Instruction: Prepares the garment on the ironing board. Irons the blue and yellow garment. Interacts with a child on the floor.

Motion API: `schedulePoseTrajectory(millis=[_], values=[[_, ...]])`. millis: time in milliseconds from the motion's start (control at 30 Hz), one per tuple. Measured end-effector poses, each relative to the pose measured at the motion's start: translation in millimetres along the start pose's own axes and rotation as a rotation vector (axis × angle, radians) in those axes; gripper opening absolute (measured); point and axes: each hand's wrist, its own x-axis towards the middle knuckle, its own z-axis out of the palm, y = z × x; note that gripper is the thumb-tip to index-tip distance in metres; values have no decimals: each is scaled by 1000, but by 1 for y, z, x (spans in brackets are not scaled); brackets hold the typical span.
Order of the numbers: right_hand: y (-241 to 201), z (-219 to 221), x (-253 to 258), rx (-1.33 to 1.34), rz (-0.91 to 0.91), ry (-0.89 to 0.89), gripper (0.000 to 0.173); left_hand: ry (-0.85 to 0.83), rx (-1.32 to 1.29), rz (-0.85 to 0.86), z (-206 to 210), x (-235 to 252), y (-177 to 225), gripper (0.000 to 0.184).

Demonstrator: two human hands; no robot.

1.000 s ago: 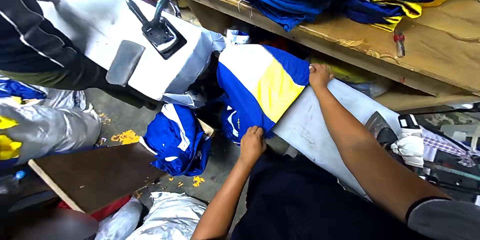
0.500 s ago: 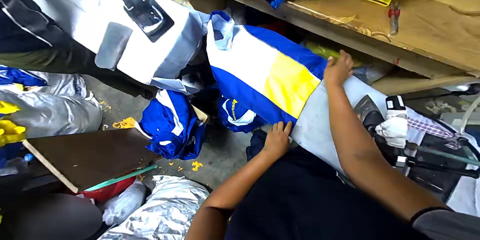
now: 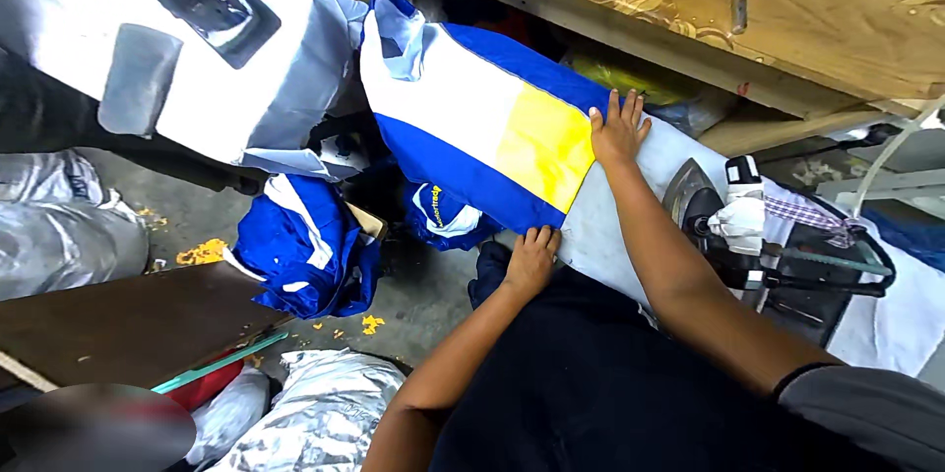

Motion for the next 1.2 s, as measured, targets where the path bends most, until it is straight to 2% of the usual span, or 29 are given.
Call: schedulePoseTrajectory(millis=[67, 133, 233, 333, 467, 533, 600, 633, 733, 867, 933, 1033, 1200], values=[[-3, 8, -23, -18, -139, 60, 64, -29, -9, -3, -2, 1, -1, 53], [3, 26, -37, -82, -246, 1, 62, -79, 16, 2, -7, 3, 0, 53], [5, 30, -33, -132, -210, -74, 56, -126, 74, 25, -10, 4, 0, 53], [0, -5, -31, -73, -122, -147, 53, -131, 110, 53, -8, 3, -1, 53], [19, -86, -66, 174, -185, 11, 49, -160, 26, 58, -12, 1, -5, 54], [43, -130, -87, 116, -116, 107, 49, -166, -89, 78, -19, 0, -12, 51], [62, -166, -105, -5, 91, 123, 56, -132, -209, 101, -23, -3, -23, 46], [73, -176, -109, -34, 215, 73, 62, -111, -253, 98, -25, -5, -28, 45], [106, -171, -104, 52, 437, -106, 73, -40, -307, 67, -32, -14, -47, 42], [121, -152, -90, 206, 430, -85, 68, 14, -324, 15, -38, -27, -85, 40], [107, -151, -95, 206, 368, -78, 62, 24, -319, -24, -44, -32, -106, 40], [54, -153, -107, 112, 229, -145, 57, 83, -311, -82, -60, -38, -142, 39], [-27, -135, -115, 93, 27, -260, 60, 290, -279, -121, -109, -19, -205, 41]])
